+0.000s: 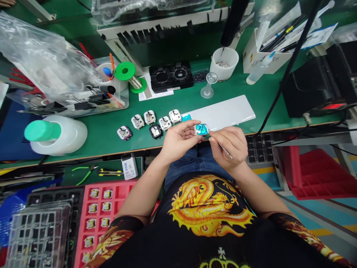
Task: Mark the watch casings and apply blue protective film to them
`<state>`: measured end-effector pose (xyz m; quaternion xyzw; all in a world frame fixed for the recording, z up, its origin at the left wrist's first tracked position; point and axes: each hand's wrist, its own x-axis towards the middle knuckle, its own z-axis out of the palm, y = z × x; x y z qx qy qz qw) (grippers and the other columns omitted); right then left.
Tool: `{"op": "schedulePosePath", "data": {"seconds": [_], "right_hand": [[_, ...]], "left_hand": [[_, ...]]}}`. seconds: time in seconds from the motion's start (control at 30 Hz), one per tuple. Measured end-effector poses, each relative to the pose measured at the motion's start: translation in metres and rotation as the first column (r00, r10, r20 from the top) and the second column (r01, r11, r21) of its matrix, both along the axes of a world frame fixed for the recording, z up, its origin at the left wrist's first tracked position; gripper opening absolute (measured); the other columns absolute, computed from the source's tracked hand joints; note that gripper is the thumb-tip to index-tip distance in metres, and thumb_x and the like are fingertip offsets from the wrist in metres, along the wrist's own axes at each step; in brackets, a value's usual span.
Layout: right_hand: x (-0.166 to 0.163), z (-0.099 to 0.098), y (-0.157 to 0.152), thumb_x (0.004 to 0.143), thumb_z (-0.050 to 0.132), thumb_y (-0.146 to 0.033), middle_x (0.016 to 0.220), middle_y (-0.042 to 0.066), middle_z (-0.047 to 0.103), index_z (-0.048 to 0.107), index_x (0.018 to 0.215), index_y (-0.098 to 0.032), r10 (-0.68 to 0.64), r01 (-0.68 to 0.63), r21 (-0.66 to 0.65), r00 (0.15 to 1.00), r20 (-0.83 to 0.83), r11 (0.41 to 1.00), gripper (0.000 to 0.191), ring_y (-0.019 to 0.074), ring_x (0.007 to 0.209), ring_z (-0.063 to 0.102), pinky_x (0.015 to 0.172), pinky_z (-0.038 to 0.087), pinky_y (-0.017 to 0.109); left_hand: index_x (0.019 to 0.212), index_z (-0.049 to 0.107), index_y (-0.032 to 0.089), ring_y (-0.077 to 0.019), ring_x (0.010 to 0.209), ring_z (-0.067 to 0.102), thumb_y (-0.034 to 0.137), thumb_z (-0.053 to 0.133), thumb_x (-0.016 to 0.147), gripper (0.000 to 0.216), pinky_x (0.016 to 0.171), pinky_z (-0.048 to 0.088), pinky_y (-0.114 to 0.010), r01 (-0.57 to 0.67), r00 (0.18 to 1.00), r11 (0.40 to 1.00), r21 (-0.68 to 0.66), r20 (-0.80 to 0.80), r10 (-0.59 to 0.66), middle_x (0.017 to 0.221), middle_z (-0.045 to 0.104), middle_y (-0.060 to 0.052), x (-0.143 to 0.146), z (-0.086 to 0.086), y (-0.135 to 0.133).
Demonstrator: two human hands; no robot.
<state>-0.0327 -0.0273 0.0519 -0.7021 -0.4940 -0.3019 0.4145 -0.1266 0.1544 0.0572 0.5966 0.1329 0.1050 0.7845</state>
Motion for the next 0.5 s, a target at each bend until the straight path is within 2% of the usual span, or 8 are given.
{"op": "schedulePosePath", "data": {"seconds": [0.1, 0.23, 0.5], "right_hand": [[-0.003, 0.005, 0.007, 0.102, 0.073, -0.014, 0.099, 0.005, 0.083, 0.075, 0.126, -0.022, 0.057, -0.057, 0.0, 0.998, -0.006, 0.998, 0.025, 0.0214, 0.087, 0.074, 0.082, 0.062, 0.04], [-0.005, 0.009, 0.013, 0.1, 0.075, -0.011, 0.101, 0.007, 0.083, 0.075, 0.128, -0.019, 0.138, -0.137, 0.029, 0.99, -0.029, 0.99, 0.029, 0.023, 0.091, 0.073, 0.084, 0.064, 0.041], [-0.006, 0.01, 0.006, 0.101, 0.075, -0.012, 0.104, 0.008, 0.083, 0.077, 0.125, -0.02, 0.196, -0.193, 0.037, 0.974, -0.111, 0.981, 0.025, 0.0223, 0.09, 0.074, 0.084, 0.064, 0.042]], "left_hand": [[0.124, 0.079, 0.018, -0.015, 0.085, 0.078, 0.018, 0.095, 0.075, 0.052, 0.081, 0.069, -0.026, 0.001, 0.999, 1.0, -0.006, 0.036, -0.001, 0.095, 0.082, -0.003, 0.001, -0.002, 0.002], [0.123, 0.08, 0.017, -0.0176, 0.085, 0.078, 0.024, 0.097, 0.073, 0.053, 0.081, 0.069, -0.031, -0.006, 1.0, 0.999, 0.033, 0.026, 0.006, 0.096, 0.082, -0.005, 0.001, -0.002, 0.003], [0.125, 0.079, 0.016, -0.0194, 0.087, 0.079, 0.028, 0.093, 0.078, 0.051, 0.084, 0.07, -0.035, 0.012, 1.0, 0.997, 0.072, 0.005, -0.013, 0.097, 0.082, -0.007, 0.0, -0.001, 0.004]]}}
